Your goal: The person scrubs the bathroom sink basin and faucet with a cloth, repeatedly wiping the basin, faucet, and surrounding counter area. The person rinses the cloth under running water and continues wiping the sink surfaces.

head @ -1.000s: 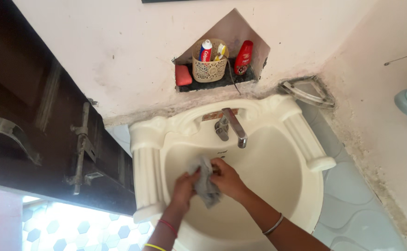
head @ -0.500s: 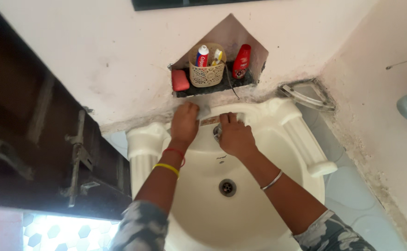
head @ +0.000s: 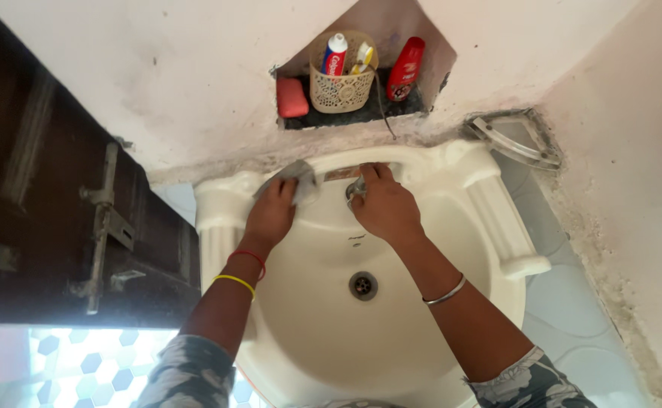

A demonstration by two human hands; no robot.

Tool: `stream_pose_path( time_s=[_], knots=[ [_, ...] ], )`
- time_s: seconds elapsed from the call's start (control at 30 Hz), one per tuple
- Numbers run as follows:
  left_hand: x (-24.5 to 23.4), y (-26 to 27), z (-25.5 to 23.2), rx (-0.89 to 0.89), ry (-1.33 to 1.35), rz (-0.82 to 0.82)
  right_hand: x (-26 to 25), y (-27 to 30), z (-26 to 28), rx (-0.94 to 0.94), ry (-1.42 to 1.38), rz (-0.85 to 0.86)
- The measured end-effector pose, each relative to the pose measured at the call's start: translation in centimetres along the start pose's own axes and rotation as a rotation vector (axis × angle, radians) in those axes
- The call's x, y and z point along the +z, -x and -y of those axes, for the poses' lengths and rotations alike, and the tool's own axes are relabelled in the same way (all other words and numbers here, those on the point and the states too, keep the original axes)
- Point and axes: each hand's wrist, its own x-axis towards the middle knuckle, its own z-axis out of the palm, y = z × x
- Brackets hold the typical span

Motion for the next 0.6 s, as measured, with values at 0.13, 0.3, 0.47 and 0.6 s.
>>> stream_pose_path(
  time_s=[0.13,0.3,0.47,0.6],
  knots=[
    [-0.5,-1.4,-0.6,-0.217,0.155,-0.239,0.4,-0.2,-0.3,-0.004,-0.019,-0.009],
    [0.3,-5.5,-3.4,0.001,-0.003,-0.333,0.4,-0.2,-0.4,-0.020,-0.019,-0.038],
    [0.4,-6.2,-5.5,0.230,-0.140,-0.076,0.1,0.0,0.0,-0.002,-0.028,-0.033],
    [0.5,-6.6,-4.5,0.377,-0.340,-0.095,0.1,0.4,-0.1,-0.007,-0.040,-0.035]
  ],
)
